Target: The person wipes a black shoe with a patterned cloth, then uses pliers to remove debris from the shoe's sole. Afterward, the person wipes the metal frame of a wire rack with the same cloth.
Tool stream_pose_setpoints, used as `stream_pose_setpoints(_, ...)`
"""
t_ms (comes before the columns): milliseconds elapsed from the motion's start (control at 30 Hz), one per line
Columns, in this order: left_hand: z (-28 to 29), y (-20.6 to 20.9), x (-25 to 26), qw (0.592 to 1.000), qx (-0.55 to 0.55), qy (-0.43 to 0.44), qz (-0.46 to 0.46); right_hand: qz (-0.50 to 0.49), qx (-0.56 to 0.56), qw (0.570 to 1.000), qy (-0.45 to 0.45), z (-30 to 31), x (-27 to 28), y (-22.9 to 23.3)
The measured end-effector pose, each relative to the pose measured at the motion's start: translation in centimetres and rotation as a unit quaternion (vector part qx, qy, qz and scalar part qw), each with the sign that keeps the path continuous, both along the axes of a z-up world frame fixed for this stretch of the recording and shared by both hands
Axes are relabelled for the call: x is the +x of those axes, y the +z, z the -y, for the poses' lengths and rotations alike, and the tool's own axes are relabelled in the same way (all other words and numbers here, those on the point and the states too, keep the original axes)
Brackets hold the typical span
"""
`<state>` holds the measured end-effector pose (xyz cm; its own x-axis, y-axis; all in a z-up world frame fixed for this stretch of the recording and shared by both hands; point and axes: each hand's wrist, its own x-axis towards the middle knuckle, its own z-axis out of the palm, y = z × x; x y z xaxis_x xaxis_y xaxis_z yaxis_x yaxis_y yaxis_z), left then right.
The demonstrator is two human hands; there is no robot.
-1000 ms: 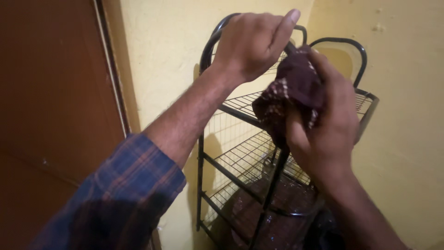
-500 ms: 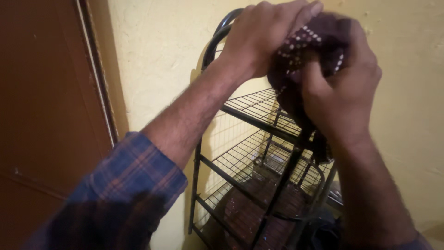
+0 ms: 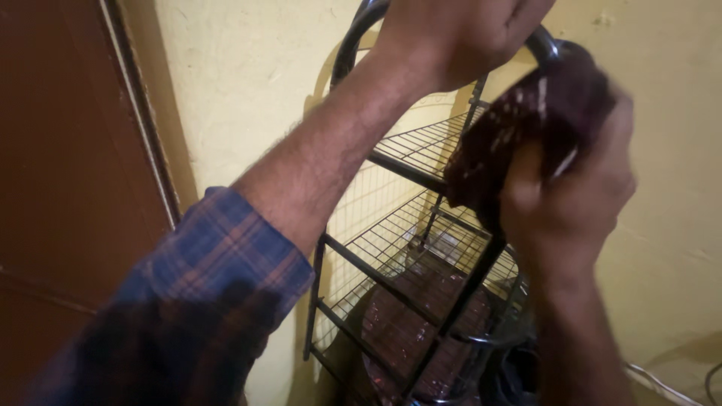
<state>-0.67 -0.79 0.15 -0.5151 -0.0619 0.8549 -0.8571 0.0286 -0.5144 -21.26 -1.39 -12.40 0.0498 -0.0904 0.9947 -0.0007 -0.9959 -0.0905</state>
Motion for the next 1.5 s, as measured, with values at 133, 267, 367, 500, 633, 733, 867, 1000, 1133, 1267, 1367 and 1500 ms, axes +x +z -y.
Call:
stream_pose_setpoints(133,-0.3,0.1,-0.4,1.0,0.021,-0.014,0.003,0.009,-0.008,0.999,-0.037,-2.9,-0.6,-1.2)
stream_pose_setpoints(267,-0.4,0.5,-1.1,1.0,0.002,-0.012,0.007,0.005,-0.003,0.999,-0.033,-2.7,-0.5,-0.6)
stream_pose_setpoints(367,-0.8,0.4,-1.6,0.999,-0.036,-0.028,0.021,-0.001,-0.02,1.0,0.004,-1.8,-0.6,1.3)
stream_pose_setpoints(500,-0.3,0.4,-0.6,0.993,0.101,-0.022,-0.065,-0.107,-0.078,0.989,-0.066,0.0,-1.4,5.7)
stream_pose_setpoints(633,-0.4,0.8,-0.4,0.993,0.093,-0.049,-0.05,-0.155,-0.073,0.985,-0.012,1.0,-1.9,6.8)
stream_pose_setpoints(733,-0.9,1.0,-0.1,0.993,0.102,-0.043,-0.038,-0.114,-0.057,0.991,0.038,1.3,-1.5,4.5)
stream_pose_setpoints(867,-2.6,0.6,0.7,0.98,0.151,-0.001,-0.128,-0.051,0.044,0.995,0.08,-0.1,-1.3,1.5)
stream_pose_setpoints(1000,-3.9,-0.6,4.1,0.965,0.128,-0.006,-0.227,-0.025,0.1,0.994,0.04,-1.7,-0.9,-0.5)
stream_pose_setpoints(1133,-3.3,-1.1,6.7,0.97,0.099,-0.065,-0.211,-0.012,-0.02,0.998,-0.064,-2.8,-1.2,-2.2)
stream_pose_setpoints(1267,-2.4,-1.4,7.3,0.971,0.089,-0.069,-0.211,-0.022,0.001,0.998,-0.065,-2.7,-1.3,-3.0)
stream_pose_setpoints(1367,-2.2,-1.0,7.3,0.974,0.087,-0.091,-0.19,-0.022,0.023,0.999,-0.03,-1.4,-0.8,-1.4)
stream_pose_setpoints(1500,-3.1,-0.7,6.2,0.957,0.129,-0.083,-0.245,-0.075,0.038,0.993,-0.079,-1.5,-1.2,3.6)
